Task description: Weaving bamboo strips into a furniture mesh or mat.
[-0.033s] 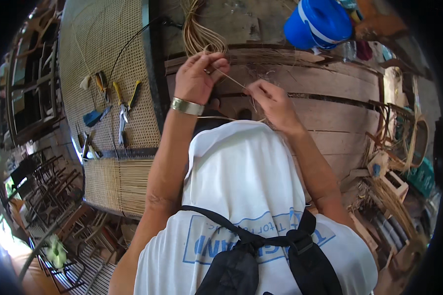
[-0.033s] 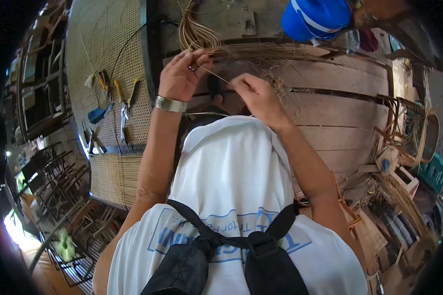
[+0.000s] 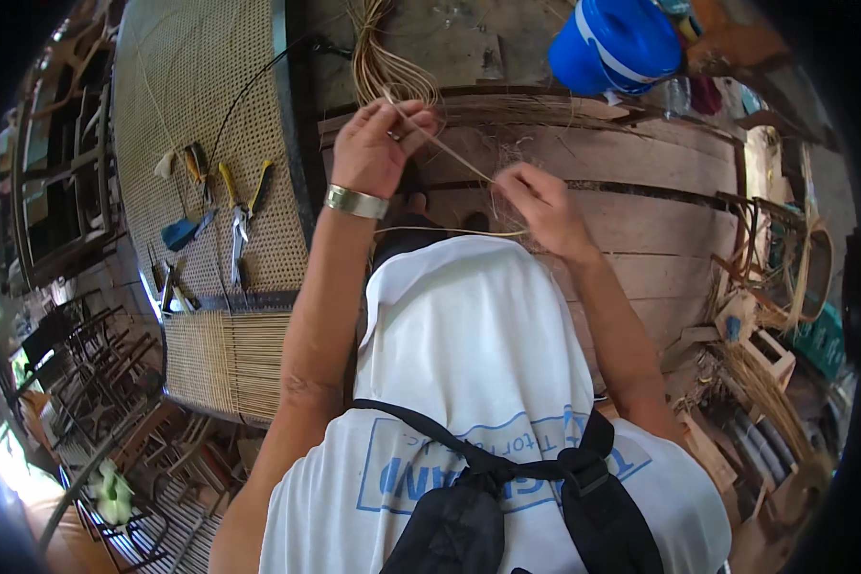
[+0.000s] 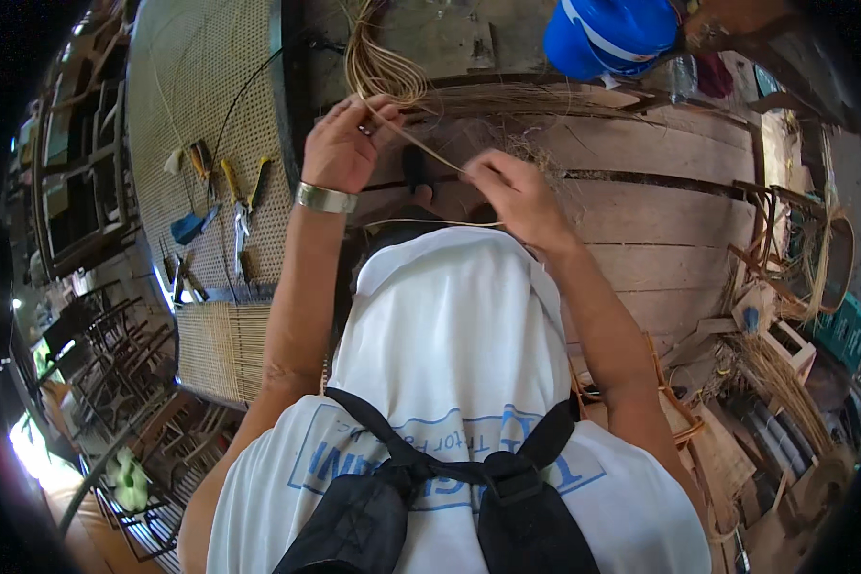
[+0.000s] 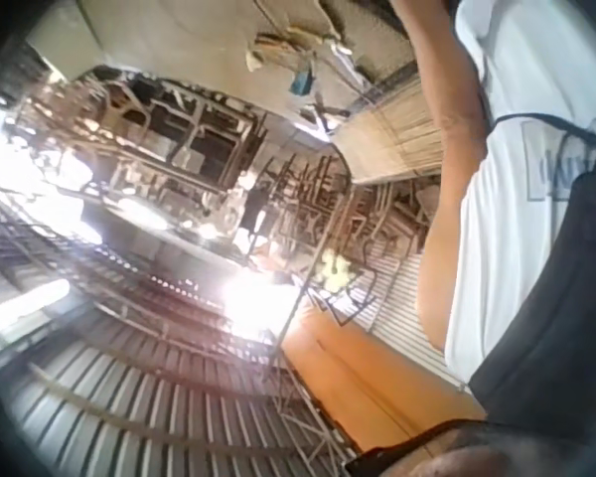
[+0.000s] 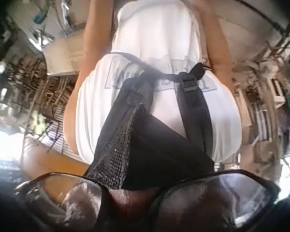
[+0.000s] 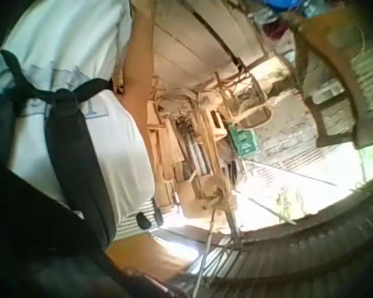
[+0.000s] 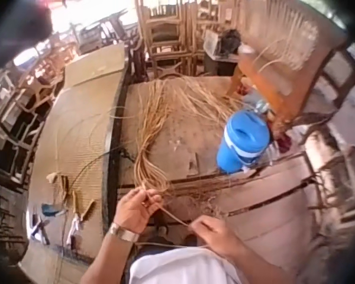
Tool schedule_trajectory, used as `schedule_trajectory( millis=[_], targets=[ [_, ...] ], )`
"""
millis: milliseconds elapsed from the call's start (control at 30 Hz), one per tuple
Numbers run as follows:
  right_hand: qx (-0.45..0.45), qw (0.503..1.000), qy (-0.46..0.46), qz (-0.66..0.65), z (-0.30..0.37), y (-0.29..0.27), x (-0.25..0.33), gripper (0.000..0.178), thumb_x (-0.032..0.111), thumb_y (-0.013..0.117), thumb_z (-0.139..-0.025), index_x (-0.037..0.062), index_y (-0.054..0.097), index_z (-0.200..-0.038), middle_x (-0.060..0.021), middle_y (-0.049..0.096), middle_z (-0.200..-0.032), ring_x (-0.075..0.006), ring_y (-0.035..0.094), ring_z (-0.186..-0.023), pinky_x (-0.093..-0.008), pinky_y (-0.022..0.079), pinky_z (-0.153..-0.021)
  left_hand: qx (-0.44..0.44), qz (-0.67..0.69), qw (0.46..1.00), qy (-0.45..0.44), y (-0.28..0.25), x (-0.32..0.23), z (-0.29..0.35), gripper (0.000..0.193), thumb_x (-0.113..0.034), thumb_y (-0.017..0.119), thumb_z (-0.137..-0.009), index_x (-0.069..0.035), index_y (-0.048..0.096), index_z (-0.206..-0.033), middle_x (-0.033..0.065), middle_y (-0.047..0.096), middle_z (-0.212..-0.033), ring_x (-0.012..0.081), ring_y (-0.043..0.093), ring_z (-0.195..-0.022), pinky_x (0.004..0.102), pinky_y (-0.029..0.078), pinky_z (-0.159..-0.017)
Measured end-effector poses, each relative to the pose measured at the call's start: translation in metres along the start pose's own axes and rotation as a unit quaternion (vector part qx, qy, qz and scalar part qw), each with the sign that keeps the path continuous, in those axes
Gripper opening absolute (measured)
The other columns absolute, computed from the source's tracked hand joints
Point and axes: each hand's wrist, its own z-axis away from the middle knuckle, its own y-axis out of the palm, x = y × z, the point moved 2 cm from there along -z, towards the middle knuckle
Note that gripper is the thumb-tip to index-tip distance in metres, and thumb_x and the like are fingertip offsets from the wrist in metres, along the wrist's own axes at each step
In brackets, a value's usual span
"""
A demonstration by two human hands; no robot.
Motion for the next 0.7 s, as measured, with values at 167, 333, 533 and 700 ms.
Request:
schedule_trajectory(
  millis=[167, 333, 533, 700],
  targets=[
    [-0.064, 0.984, 0.125, 0.107, 0.099, -0.108, -0.101, 0.018, 0.019, 0.059, -0.098, 0.0008, 0.064, -0.096, 0.0029, 0.057, -0.077, -0.0063, 0.050, -0.071, -0.0232, 0.043, -0.063, 0.102, 0.031, 0.994, -0.034, -0.046, -0.044, -0.059, 0.015, -0.009, 0.053, -0.098, -0.002, 0.056, -0.111, 0.0087, 0.065, -0.099, 0.0240, 0.064, -0.097, 0.0407, 0.050, -0.096],
    [-0.117, 0.951, 0.284, -0.019, 0.184, -0.149, -0.148, 0.016, 0.020, 0.059, -0.098, 0.0045, 0.064, -0.098, 0.0033, 0.054, -0.073, -0.0041, 0.046, -0.064, -0.0199, 0.038, -0.054, 0.205, -0.106, 0.966, -0.119, -0.022, -0.012, -0.044, 0.036, -0.038, 0.046, -0.103, -0.005, 0.062, -0.107, 0.0076, 0.068, -0.095, 0.0233, 0.065, -0.095, 0.0394, 0.052, -0.088],
    [-0.068, 0.967, 0.195, -0.146, 0.079, -0.039, -0.090, 0.016, 0.021, 0.061, -0.096, 0.0052, 0.064, -0.096, 0.0019, 0.056, -0.072, -0.0042, 0.048, -0.065, -0.0197, 0.039, -0.056, 0.118, -0.312, 0.874, -0.353, 0.028, 0.106, 0.040, 0.045, -0.046, 0.045, -0.102, -0.005, 0.061, -0.114, 0.0096, 0.069, -0.097, 0.0228, 0.066, -0.091, 0.0388, 0.052, -0.084],
    [0.091, 0.991, 0.098, -0.014, 0.034, 0.026, -0.062, 0.017, 0.020, 0.061, -0.095, 0.0030, 0.064, -0.093, 0.0016, 0.058, -0.075, -0.0069, 0.050, -0.072, -0.0248, 0.045, -0.065, 0.105, 0.013, 0.988, -0.112, -0.019, 0.042, 0.035, 0.022, -0.024, 0.054, -0.098, -0.004, 0.058, -0.106, 0.0076, 0.065, -0.082, 0.0258, 0.067, -0.086, 0.0408, 0.053, -0.080]
  ],
)
